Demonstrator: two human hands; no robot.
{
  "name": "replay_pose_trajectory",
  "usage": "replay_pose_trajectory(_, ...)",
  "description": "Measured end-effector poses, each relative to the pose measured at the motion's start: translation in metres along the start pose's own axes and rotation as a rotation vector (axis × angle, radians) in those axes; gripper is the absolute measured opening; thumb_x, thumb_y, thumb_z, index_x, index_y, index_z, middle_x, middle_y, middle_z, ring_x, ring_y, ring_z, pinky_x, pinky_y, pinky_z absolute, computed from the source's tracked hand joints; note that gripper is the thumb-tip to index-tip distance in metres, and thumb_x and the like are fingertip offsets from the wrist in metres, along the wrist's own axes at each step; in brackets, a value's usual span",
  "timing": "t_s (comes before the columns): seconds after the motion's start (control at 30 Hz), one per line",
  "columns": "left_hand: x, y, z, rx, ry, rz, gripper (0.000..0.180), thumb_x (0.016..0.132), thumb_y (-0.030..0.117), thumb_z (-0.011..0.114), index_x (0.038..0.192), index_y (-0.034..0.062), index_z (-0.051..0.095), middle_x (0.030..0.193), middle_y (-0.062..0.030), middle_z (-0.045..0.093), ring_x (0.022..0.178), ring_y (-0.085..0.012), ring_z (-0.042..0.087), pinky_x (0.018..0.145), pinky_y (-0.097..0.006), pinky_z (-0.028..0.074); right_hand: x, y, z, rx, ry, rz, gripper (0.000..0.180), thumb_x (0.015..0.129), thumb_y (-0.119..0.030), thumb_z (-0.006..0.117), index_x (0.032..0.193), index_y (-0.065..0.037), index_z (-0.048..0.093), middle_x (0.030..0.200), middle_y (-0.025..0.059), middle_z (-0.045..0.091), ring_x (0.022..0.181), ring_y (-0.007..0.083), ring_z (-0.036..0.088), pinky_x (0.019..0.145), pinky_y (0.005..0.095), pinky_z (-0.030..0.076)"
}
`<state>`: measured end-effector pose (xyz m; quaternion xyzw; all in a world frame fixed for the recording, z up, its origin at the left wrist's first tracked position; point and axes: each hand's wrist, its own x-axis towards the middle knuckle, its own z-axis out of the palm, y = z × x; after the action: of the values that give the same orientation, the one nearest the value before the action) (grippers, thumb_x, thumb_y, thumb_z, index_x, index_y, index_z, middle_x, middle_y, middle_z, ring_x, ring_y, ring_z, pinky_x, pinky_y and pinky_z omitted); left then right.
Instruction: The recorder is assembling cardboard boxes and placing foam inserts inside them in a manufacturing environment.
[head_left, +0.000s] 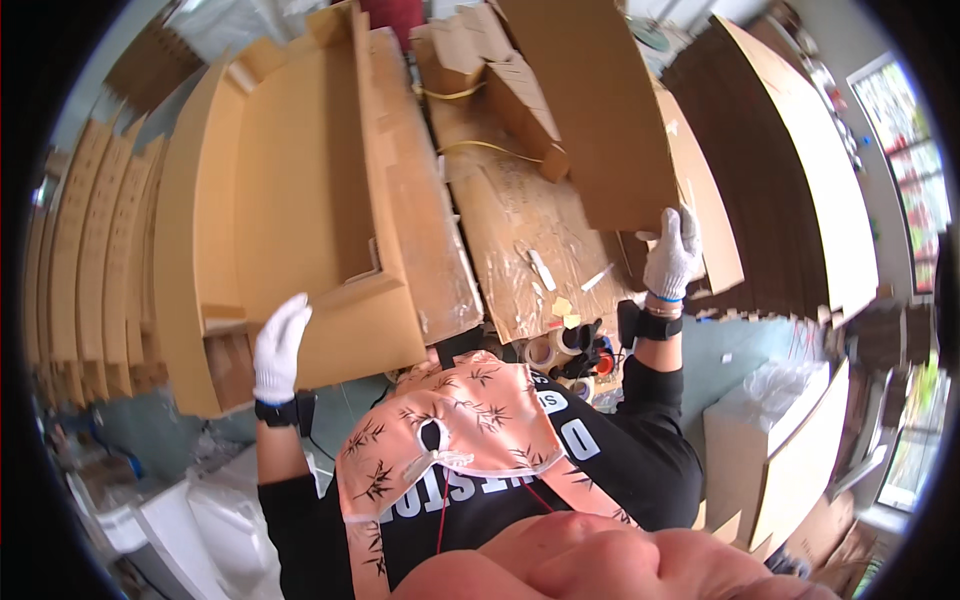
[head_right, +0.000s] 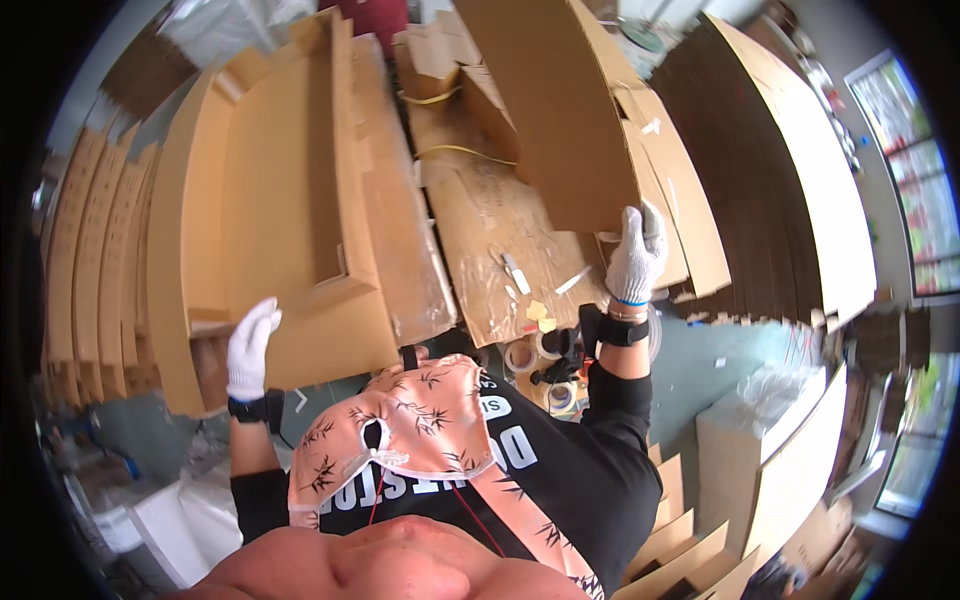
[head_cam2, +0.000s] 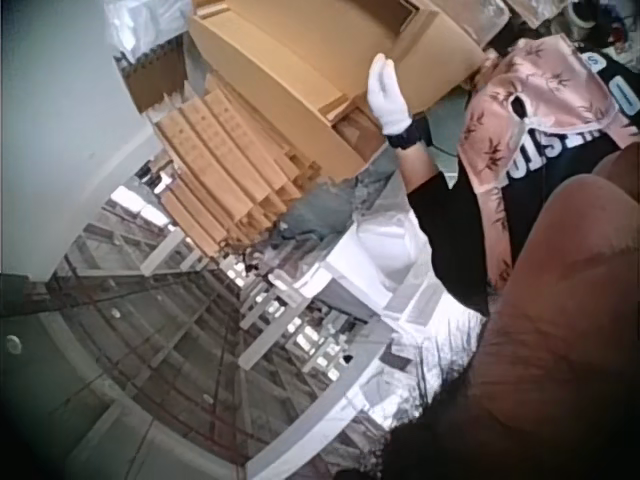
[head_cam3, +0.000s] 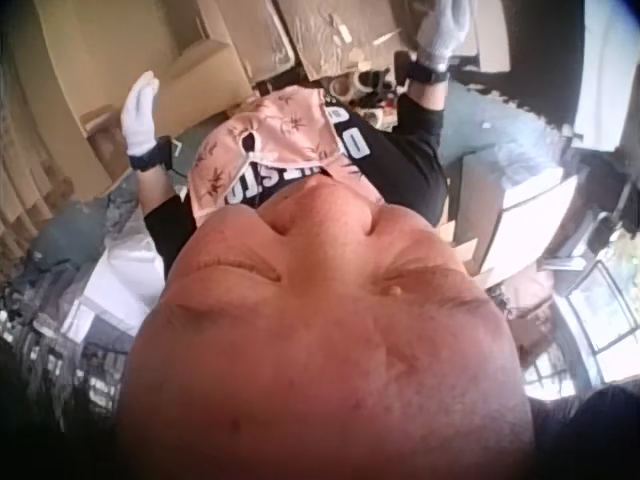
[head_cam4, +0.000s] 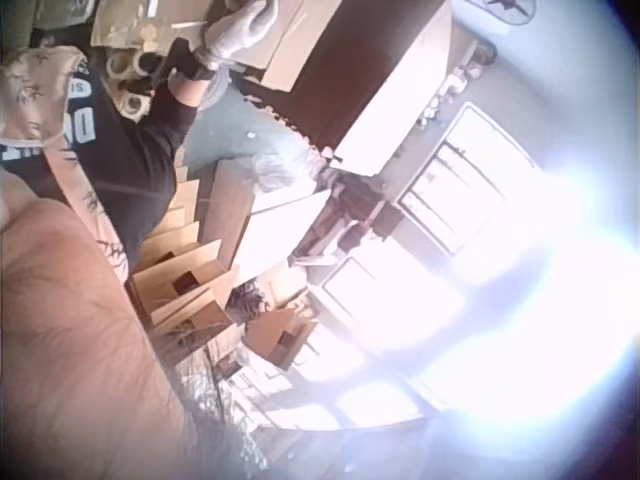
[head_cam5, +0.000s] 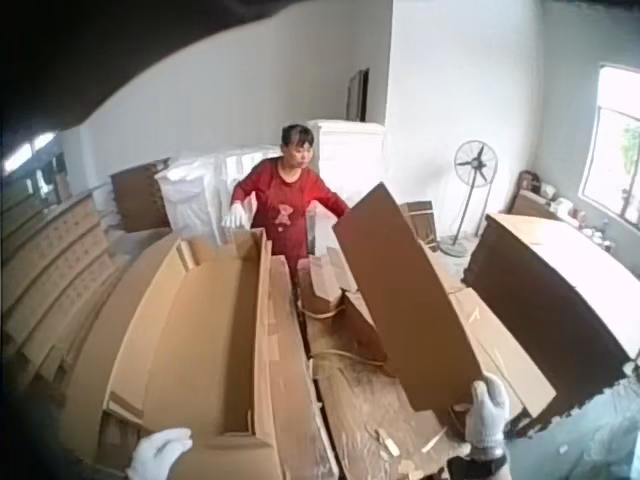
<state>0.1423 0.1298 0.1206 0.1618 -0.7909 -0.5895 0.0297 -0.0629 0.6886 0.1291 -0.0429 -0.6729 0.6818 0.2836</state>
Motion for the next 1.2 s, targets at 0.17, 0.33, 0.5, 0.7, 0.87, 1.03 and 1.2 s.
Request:
replay_pose_trajectory(0.17, 0.028, 0.035, -0.012, -0.488, -0.166, 0.190, 0.104, 0.089, 0.055, 0.069, 0.155, -0.0047, 0.016, 0.155, -0.0252, 0.036, 0.105, -0.0159, 0.065, 0.077, -0.023, 0.052, -0.067, -0.053, 0.151, 0.529, -0.552, 0.447, 0.025, 0.100, -0.007, 0.052, 0.123, 0.003, 0.058, 0.101, 0.0119, 0.070, 0.074, 0.0182, 0.069, 0.058, 0.0298, 0.059)
replay_pose_trajectory(0.33, 0.032, 0.074, -0.021, -0.406, -0.077, 0.071, 0.041, 0.089, 0.026, 0.076, 0.118, 0.0001, 0.062, 0.088, -0.0035, 0.062, 0.064, -0.0046, 0.056, 0.052, -0.019, 0.043, -0.099, -0.068, 0.218, 0.489, -0.891, 0.521, 0.025, 0.098, -0.007, 0.058, 0.121, 0.003, 0.060, 0.100, 0.0097, 0.071, 0.080, 0.0199, 0.069, 0.067, 0.0318, 0.060)
replay_pose_trajectory(0.5, 0.027, 0.093, -0.035, -0.236, 0.000, 0.219, 0.020, 0.094, 0.016, 0.069, 0.108, 0.0019, 0.069, 0.085, -0.0036, 0.070, 0.073, -0.0095, 0.061, 0.062, -0.024, 0.050, -0.100, -0.117, 0.281, -0.153, -1.176, -0.681, 0.052, 0.085, -0.011, 0.076, 0.135, -0.006, 0.060, 0.107, 0.0168, 0.072, 0.091, 0.0286, 0.072, 0.080, 0.0333, 0.056)
replay_pose_trajectory(0.7, 0.045, 0.031, -0.069, 0.681, 0.127, 0.215, 0.039, 0.087, 0.036, 0.071, 0.118, 0.0132, 0.070, 0.135, -0.0106, 0.061, 0.119, -0.0326, 0.059, 0.103, -0.043, 0.047, -0.121, -0.122, 0.306, -0.457, -1.082, -0.904, 0.059, 0.086, -0.006, 0.071, 0.142, -0.015, 0.055, 0.096, 0.0163, 0.071, 0.080, 0.0359, 0.069, 0.070, 0.0398, 0.056)
replay_pose_trajectory(0.87, 0.029, -0.024, -0.087, 1.183, 0.030, 0.167, 0.037, 0.080, 0.032, 0.077, 0.114, 0.0166, 0.073, 0.154, -0.0120, 0.042, 0.141, -0.0336, 0.038, 0.119, -0.045, 0.029, -0.124, -0.102, 0.297, -0.466, -1.232, -0.881, 0.059, 0.085, -0.006, 0.070, 0.140, -0.022, 0.057, 0.095, 0.0160, 0.071, 0.080, 0.0354, 0.069, 0.069, 0.0397, 0.056)
replay_pose_trajectory(1.03, 0.019, -0.050, -0.107, 1.184, 0.073, 0.035, 0.026, 0.082, 0.030, 0.075, 0.107, 0.0203, 0.076, 0.155, -0.0123, 0.040, 0.145, -0.0321, 0.033, 0.121, -0.044, 0.025, -0.118, -0.098, 0.286, -0.566, -1.496, -0.802, 0.057, 0.085, -0.003, 0.068, 0.138, -0.022, 0.060, 0.096, 0.0164, 0.071, 0.081, 0.0349, 0.069, 0.071, 0.0395, 0.056)
replay_pose_trajectory(1.2, 0.015, -0.048, -0.114, 0.975, 0.075, 0.006, 0.025, 0.083, 0.029, 0.073, 0.107, 0.0237, 0.075, 0.156, -0.0127, 0.040, 0.145, -0.0325, 0.035, 0.120, -0.042, 0.027, -0.137, -0.089, 0.286, -0.622, -1.630, -0.807, 0.058, 0.085, 0.000, 0.065, 0.138, -0.021, 0.060, 0.085, 0.0147, 0.068, 0.073, 0.0345, 0.067, 0.066, 0.0407, 0.054)
